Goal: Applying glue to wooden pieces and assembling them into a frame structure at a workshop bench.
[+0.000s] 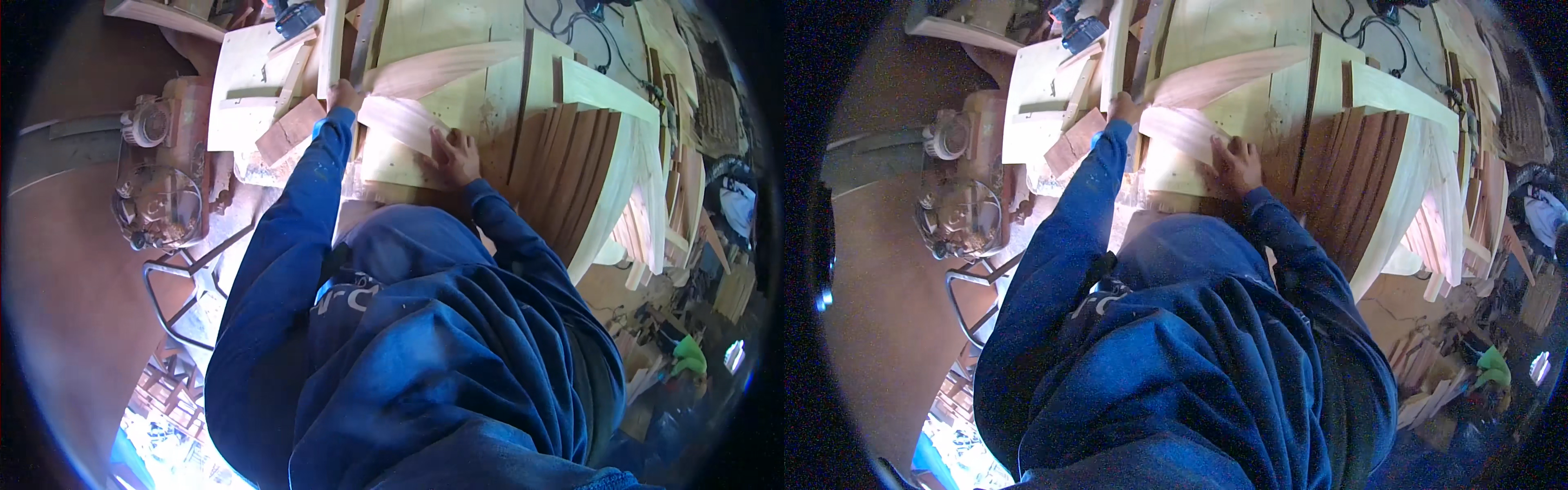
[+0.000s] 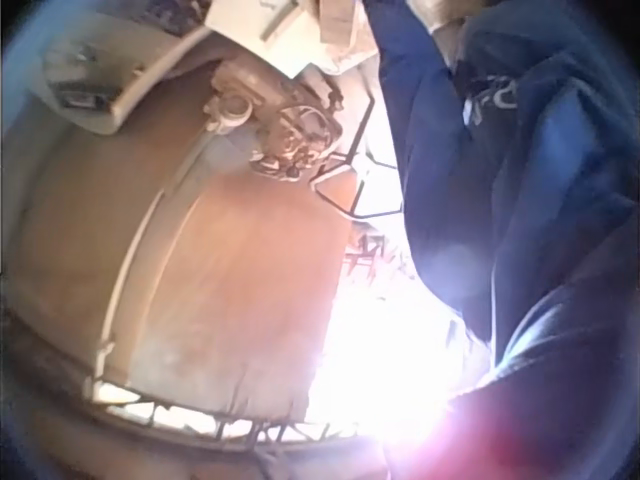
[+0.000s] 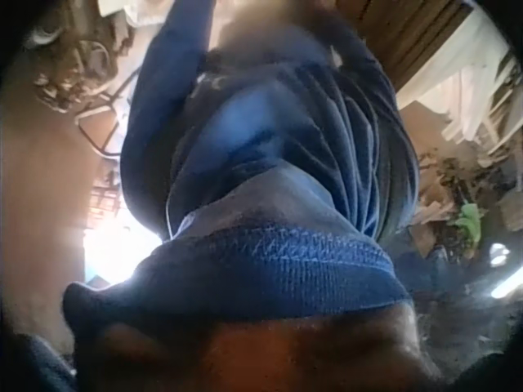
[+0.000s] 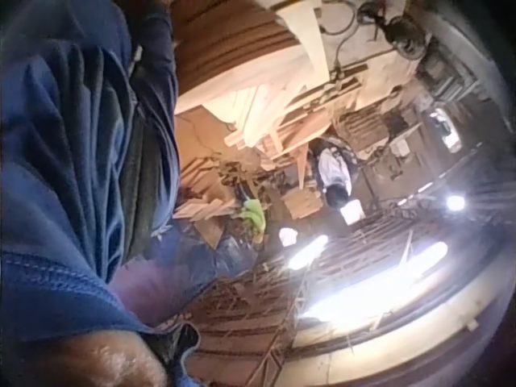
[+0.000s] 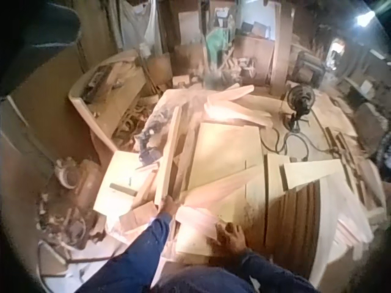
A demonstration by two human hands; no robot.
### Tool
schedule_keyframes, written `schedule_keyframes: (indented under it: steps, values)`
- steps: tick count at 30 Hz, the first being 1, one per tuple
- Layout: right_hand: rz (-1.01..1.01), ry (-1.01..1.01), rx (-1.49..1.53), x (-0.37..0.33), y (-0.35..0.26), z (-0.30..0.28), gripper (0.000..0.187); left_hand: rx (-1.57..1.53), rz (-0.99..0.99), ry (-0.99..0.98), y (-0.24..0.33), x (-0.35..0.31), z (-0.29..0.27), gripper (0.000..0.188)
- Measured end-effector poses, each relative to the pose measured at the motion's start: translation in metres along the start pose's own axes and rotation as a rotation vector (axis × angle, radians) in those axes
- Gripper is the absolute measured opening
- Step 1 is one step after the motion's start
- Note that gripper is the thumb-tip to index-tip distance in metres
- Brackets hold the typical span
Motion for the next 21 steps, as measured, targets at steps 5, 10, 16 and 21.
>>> schedule_keyframes:
  steps: [5, 10, 16, 21]
  values:
    - [0.001, -0.009, -0.067, 0.006, -0.001, -0.004, 0.072, -0.018, -0.027, -0.147, 0.002, 0.011, 0.001, 0.086]
    - [-0.038, 0.035, -0.042, 0.012, 0.006, -0.002, 0.075, -0.029, 0.050, -0.005, 0.000, 0.026, 0.005, 0.080]
    - [-0.021, -0.008, -0.052, 0.019, 0.009, -0.004, 0.075, -0.013, 0.051, -0.049, -0.014, 0.059, 0.015, 0.084]
    - [-0.020, 0.013, -0.009, 0.022, 0.012, -0.007, 0.070, -0.144, 0.046, -0.101, -0.018, 0.064, 0.019, 0.092]
Point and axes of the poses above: each hand's wrist, its own x-axis towards the middle knuckle, its own z-axis out of the palm, y = z × x, the point moved 8 cm from there along x, towards the middle knuckle, and after that the axes turned 9 degrees about -y, right-handed, at the moved point
